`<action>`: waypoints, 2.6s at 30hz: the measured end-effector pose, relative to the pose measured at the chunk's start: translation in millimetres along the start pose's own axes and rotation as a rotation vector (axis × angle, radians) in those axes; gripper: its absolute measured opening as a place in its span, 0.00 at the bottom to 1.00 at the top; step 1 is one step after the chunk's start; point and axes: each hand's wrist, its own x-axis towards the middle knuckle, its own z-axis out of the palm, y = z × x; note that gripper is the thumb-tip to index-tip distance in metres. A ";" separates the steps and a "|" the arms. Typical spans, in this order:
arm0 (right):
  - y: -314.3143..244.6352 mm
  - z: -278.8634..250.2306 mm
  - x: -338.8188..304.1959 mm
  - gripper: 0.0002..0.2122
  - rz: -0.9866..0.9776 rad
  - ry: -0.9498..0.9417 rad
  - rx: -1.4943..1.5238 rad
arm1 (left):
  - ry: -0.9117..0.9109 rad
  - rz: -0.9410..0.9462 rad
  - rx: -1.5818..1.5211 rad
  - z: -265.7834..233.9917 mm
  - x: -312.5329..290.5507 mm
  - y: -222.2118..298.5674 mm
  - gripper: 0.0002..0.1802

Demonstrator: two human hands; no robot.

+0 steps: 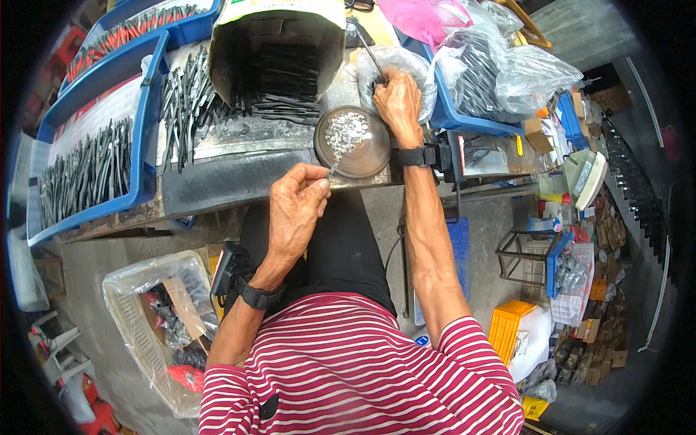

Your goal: The person repeatedly assembles metal tool parts by hand, picking up components, aligning them, and inserting small pins using a metal rod.

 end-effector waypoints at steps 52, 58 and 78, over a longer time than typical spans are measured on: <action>-67.4 -82.9 -111.2 0.04 0.438 -0.250 1.328 | -0.077 -0.044 -0.075 5.4 -12.9 3.7 0.08; -70.4 -77.6 -115.6 0.04 0.481 -0.176 1.367 | -0.069 -0.146 -0.158 6.0 -13.4 7.1 0.07; -72.1 -72.8 -117.3 0.05 0.540 -0.198 1.422 | -0.072 -0.162 -0.161 5.6 -13.7 3.4 0.08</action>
